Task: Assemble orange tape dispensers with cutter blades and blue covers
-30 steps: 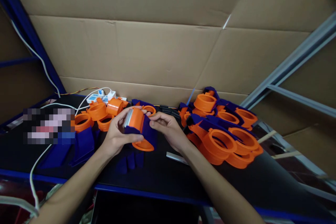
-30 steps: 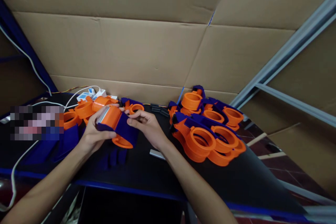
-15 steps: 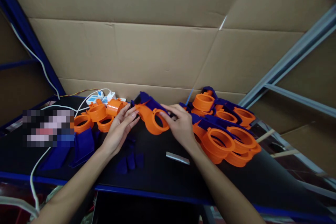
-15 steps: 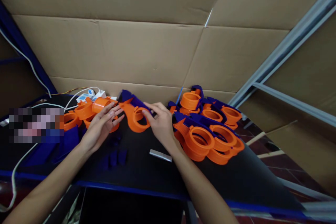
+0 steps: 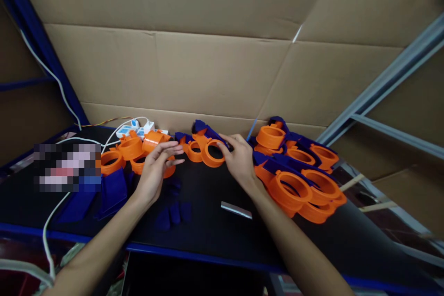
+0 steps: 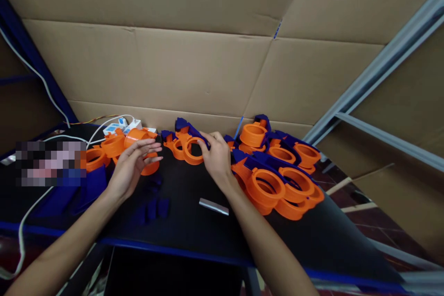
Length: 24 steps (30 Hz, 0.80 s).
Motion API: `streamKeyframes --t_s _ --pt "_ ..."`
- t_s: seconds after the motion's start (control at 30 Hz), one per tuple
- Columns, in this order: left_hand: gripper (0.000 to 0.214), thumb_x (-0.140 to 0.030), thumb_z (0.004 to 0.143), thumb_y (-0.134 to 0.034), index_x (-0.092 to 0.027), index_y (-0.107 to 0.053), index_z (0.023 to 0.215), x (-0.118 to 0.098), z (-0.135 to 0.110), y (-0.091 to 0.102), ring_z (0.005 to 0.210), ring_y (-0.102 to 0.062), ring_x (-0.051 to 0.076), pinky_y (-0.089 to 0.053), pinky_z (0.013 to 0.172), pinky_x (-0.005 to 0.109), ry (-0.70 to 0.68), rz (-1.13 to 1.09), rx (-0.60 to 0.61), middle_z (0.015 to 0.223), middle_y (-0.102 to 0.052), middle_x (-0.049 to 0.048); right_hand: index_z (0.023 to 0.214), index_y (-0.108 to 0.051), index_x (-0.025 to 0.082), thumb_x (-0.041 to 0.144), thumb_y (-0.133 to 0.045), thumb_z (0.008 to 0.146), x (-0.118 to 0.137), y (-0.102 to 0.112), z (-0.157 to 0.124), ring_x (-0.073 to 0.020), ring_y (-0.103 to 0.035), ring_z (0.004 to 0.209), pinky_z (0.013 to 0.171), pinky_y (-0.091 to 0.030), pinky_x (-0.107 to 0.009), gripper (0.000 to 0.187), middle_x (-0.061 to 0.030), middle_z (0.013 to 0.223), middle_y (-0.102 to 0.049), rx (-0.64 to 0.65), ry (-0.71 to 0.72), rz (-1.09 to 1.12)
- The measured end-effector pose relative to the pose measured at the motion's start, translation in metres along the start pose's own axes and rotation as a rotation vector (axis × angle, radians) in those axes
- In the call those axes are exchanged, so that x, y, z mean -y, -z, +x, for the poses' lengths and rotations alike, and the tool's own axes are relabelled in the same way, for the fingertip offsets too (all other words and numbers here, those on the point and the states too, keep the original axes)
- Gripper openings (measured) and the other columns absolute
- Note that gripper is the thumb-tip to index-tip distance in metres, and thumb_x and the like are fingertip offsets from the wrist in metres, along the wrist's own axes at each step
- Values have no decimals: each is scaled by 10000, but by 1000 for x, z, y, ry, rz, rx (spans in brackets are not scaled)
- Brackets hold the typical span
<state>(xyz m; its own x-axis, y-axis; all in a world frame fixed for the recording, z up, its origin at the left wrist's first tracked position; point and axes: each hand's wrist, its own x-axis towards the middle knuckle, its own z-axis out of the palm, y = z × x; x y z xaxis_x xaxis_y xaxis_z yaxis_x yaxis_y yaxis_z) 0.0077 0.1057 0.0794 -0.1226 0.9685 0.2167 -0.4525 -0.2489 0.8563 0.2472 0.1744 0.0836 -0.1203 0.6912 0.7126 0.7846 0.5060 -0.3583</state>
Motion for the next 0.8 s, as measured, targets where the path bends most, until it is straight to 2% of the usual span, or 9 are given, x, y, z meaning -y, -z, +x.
streamKeyframes --t_s 0.13,0.27,0.4,0.5,0.63,0.8 --pt "180 -268 860 -681 -179 -741 1005 0 1 2 994 -710 214 -599 850 359 -4 4 -8 1024 -763 79 1241 -718 244 328 -537 1005 2 -13 27 -228 -655 967 842 -522 -337 309 -75 1052 -695 81 35 -63" --pt "158 -257 862 -672 -169 -743 972 0 -1 1 938 -713 202 -603 810 333 17 20 20 961 -762 78 1293 -697 228 265 -487 1016 -1 -24 65 -284 -592 1094 870 -490 -380 349 -124 1134 -677 127 36 -169" --pt "153 -263 877 -654 -170 -738 964 0 -3 -1 895 -713 194 -602 776 319 39 41 53 926 -756 74 1265 -716 230 198 -490 1002 -6 -39 91 -281 -557 1149 894 -476 -361 348 -130 1170 -679 233 70 -213" --pt "157 -274 884 -650 -169 -736 963 0 -5 -2 886 -712 200 -603 756 318 58 63 82 914 -751 76 1218 -740 236 177 -521 985 -11 -55 95 -267 -557 1180 929 -473 -338 325 -118 1173 -694 322 81 -218" --pt "162 -289 893 -641 -177 -731 969 0 -6 -3 889 -705 200 -603 748 318 66 92 112 923 -740 69 1266 -694 231 171 -517 998 -13 -77 89 -234 -604 1173 987 -485 -340 327 -100 1252 -681 384 34 -205" --pt "158 -288 903 -623 -182 -726 959 -1 -6 -3 881 -698 198 -600 746 319 61 141 144 915 -729 61 1263 -621 178 357 -618 991 -7 -90 83 -236 -646 1122 966 -547 -472 326 -100 1300 -634 424 -10 -163"
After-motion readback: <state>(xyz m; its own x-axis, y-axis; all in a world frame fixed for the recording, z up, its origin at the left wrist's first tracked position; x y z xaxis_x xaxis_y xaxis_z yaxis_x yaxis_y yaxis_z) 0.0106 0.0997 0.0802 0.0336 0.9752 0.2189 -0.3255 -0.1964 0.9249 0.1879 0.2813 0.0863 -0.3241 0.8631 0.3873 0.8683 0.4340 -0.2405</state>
